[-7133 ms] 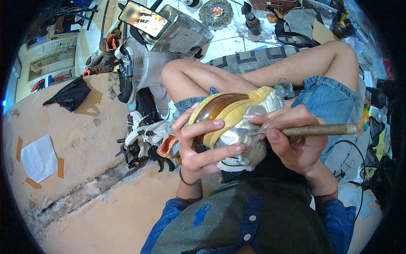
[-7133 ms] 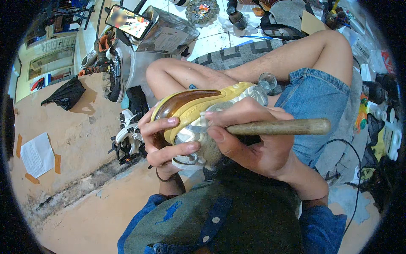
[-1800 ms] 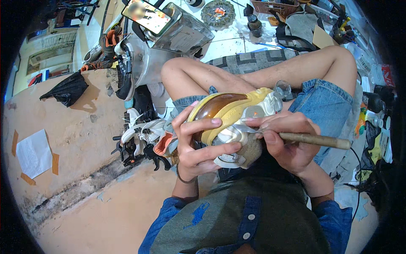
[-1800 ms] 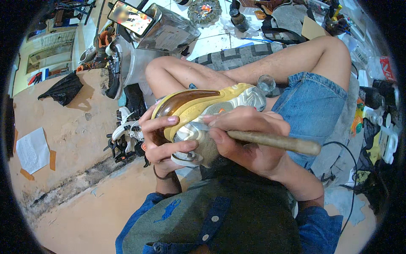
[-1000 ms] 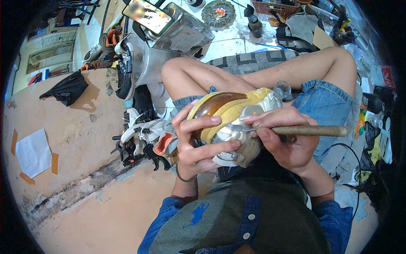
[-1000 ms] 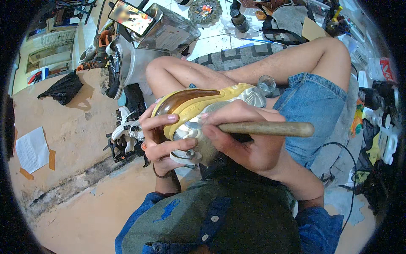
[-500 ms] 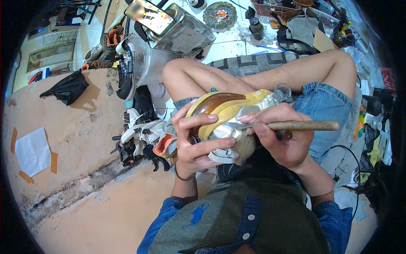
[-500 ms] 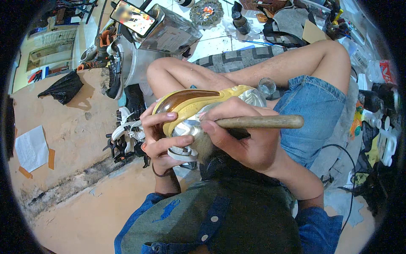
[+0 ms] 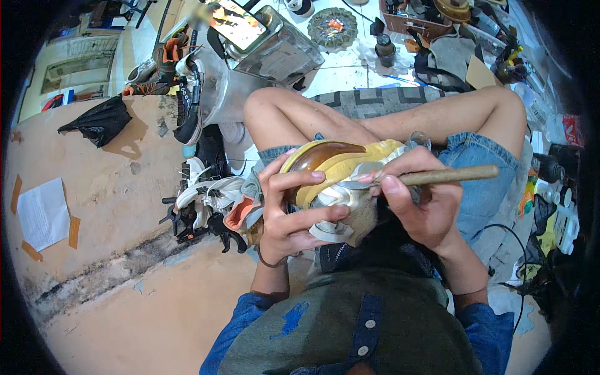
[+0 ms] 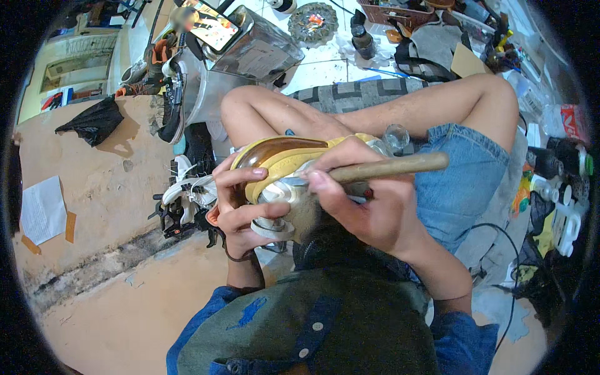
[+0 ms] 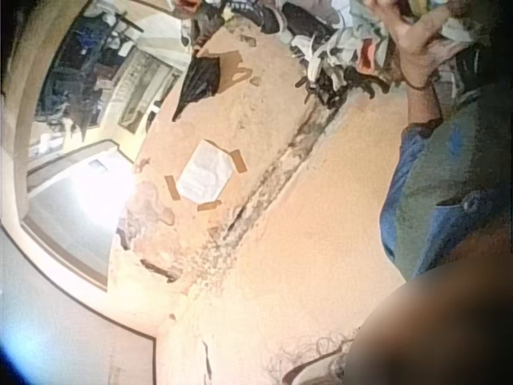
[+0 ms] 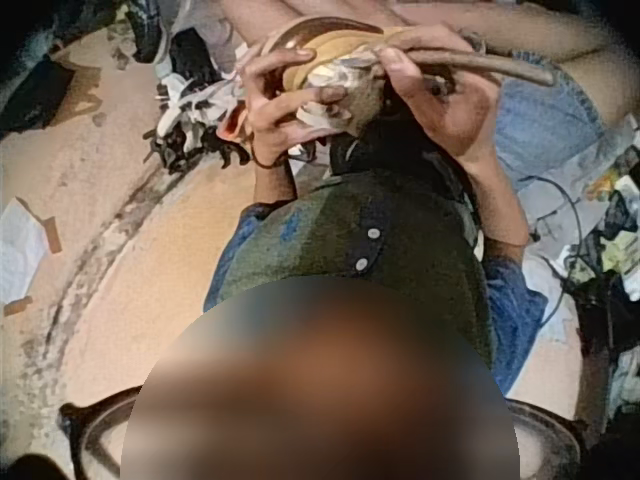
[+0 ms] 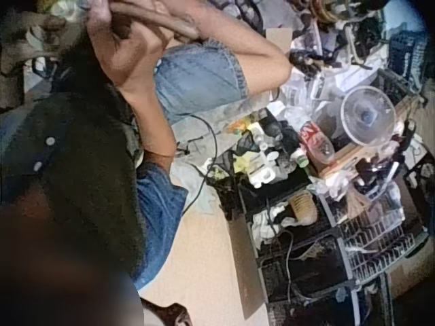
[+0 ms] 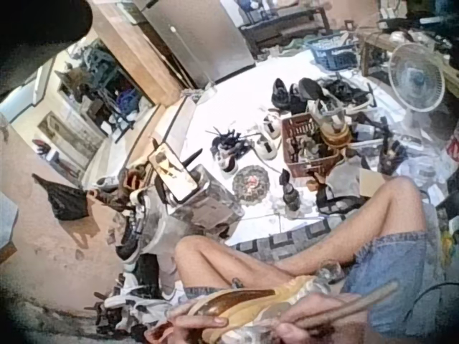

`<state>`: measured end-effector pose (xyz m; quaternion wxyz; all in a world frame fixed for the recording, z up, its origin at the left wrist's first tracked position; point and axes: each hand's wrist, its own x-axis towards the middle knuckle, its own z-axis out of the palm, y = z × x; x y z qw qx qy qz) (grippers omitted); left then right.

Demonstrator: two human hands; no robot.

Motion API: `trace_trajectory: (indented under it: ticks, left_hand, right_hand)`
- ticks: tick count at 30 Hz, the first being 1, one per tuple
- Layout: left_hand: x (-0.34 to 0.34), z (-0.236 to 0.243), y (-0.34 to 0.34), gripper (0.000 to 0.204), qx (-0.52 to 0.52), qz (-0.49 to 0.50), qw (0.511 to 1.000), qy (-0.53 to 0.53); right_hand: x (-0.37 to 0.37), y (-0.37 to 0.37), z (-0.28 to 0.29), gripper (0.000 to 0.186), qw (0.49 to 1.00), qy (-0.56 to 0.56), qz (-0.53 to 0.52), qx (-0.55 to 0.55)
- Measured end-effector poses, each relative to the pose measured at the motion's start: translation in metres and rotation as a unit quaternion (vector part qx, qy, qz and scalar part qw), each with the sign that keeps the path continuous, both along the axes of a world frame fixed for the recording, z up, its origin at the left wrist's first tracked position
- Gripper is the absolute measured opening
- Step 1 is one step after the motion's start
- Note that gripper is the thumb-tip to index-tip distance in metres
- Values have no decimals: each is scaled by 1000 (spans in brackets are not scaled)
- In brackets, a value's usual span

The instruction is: Applying sealant or adhesive to the sole seam of a sneaker using a small spatula tool.

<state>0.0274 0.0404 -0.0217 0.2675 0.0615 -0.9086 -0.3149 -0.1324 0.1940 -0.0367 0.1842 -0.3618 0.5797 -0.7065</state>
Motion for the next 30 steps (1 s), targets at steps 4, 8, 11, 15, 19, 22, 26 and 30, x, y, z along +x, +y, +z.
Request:
trace_trajectory:
  ticks: [4, 8, 11, 15, 19, 22, 26, 30]
  left_hand:
    - [4, 0, -10, 48, 26, -15, 999, -16]
    - [8, 7, -22, 73, 47, 30, 991, -121]
    - [11, -5, -38, 78, 72, 40, 987, -137]
    - [16, -35, -60, 76, 136, 59, 982, -116]
    - [23, -46, -75, 85, 156, 75, 979, -109]
    - [18, -41, -74, 87, 316, 69, 945, -53]
    - [8, -22, -88, 67, 276, 85, 957, 40]
    - [-35, 13, -53, 42, 251, 27, 965, 66]
  right_hand:
    - [-9, 0, -9, 7, 986, -149, 66, -41]
    - [-17, -1, -19, 15, 959, -275, 40, -53]
    - [-20, -5, -35, 17, 958, -284, 47, -4]
    - [-27, -9, -48, 17, 963, -263, 60, 5]
    - [-31, -19, -38, 19, 958, -273, 73, -42]
    - [-34, -25, -36, 20, 953, -280, 95, -67]
    - [-34, -28, -26, 19, 954, -266, 105, -89]
    - [-31, -24, -15, 19, 969, -191, 120, -102]
